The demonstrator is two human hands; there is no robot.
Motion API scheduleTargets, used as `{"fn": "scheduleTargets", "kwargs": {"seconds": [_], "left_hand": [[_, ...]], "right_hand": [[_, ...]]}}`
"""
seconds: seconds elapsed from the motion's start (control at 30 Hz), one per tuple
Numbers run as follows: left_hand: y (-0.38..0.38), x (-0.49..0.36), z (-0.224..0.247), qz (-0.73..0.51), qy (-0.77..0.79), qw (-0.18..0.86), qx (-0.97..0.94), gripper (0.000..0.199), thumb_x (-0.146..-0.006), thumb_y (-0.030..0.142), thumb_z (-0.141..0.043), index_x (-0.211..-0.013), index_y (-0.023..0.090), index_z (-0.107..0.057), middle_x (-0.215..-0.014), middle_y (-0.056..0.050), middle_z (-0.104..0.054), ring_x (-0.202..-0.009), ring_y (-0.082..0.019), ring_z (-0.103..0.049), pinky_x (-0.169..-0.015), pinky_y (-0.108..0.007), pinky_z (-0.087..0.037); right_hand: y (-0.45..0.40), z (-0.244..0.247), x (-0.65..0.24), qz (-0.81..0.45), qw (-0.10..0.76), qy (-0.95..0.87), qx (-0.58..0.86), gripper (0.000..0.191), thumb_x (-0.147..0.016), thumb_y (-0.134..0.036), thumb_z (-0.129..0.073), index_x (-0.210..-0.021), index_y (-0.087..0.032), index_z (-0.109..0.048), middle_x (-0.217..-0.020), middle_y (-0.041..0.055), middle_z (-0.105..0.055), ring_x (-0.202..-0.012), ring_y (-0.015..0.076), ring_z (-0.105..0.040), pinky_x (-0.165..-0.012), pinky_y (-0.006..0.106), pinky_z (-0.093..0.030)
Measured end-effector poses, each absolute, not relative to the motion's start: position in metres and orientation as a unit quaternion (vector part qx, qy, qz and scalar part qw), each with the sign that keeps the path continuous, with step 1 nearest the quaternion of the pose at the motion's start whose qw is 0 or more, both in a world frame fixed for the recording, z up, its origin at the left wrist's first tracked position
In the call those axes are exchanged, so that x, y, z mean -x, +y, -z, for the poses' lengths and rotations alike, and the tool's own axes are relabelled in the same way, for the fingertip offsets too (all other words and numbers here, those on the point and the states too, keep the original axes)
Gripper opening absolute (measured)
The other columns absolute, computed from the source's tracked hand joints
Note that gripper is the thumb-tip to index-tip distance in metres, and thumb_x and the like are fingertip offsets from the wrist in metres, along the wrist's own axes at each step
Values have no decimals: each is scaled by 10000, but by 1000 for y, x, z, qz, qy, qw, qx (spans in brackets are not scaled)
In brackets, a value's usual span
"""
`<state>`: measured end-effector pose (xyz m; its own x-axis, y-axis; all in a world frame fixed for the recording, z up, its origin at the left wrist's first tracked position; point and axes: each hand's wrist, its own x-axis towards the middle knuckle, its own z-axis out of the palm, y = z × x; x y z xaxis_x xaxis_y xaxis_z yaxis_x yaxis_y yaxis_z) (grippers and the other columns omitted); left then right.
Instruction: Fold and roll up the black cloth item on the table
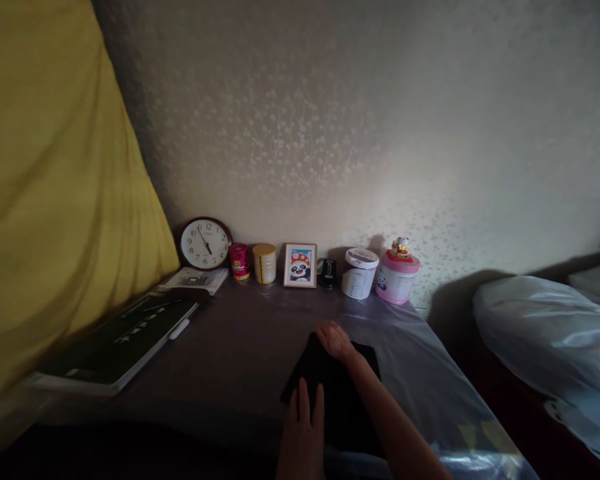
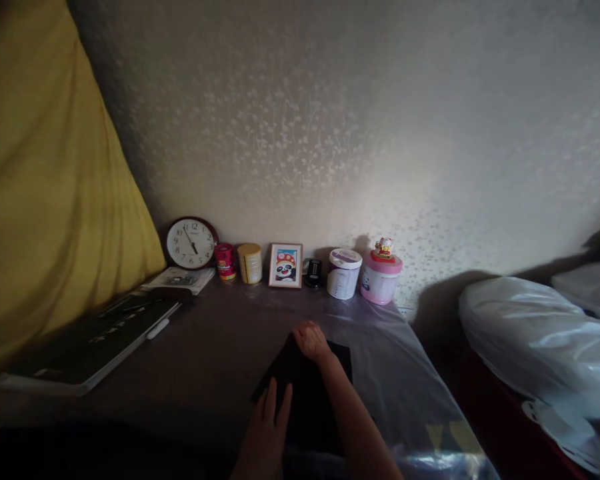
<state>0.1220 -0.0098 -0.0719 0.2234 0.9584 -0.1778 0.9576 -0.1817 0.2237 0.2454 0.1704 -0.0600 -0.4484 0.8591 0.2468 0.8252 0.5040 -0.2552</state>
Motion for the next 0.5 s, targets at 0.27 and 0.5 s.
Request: {"fn": "scheduleTargets", "kwargs": {"seconds": [0.27, 0.5], "left_hand": [[-19, -129, 40, 10, 646, 134, -751, 889, -643, -38, -448, -1400, 174, -32, -1444, -226, 4, -1331, -322, -160, -1063, -384, -236], [-24, -131, 47, -21, 649, 117, -751, 972, -579, -40, -508, -1406, 107, -19, -1452, -209, 5, -1345, -310, -105, -1086, -368, -206]], "right_hand": [[148, 48, -298, -12, 251, -711, 657, 363, -913, -269, -302, -1125, -127, -561, -1119, 119, -594, -1061, 201, -537, -909, 295, -372], [58, 59, -343, -66, 305, -632, 709, 372, -867, -417, -354, -1000, -183, -611, -945, 87, -656, -882, 205, -617, -770, 288, -427]]}}
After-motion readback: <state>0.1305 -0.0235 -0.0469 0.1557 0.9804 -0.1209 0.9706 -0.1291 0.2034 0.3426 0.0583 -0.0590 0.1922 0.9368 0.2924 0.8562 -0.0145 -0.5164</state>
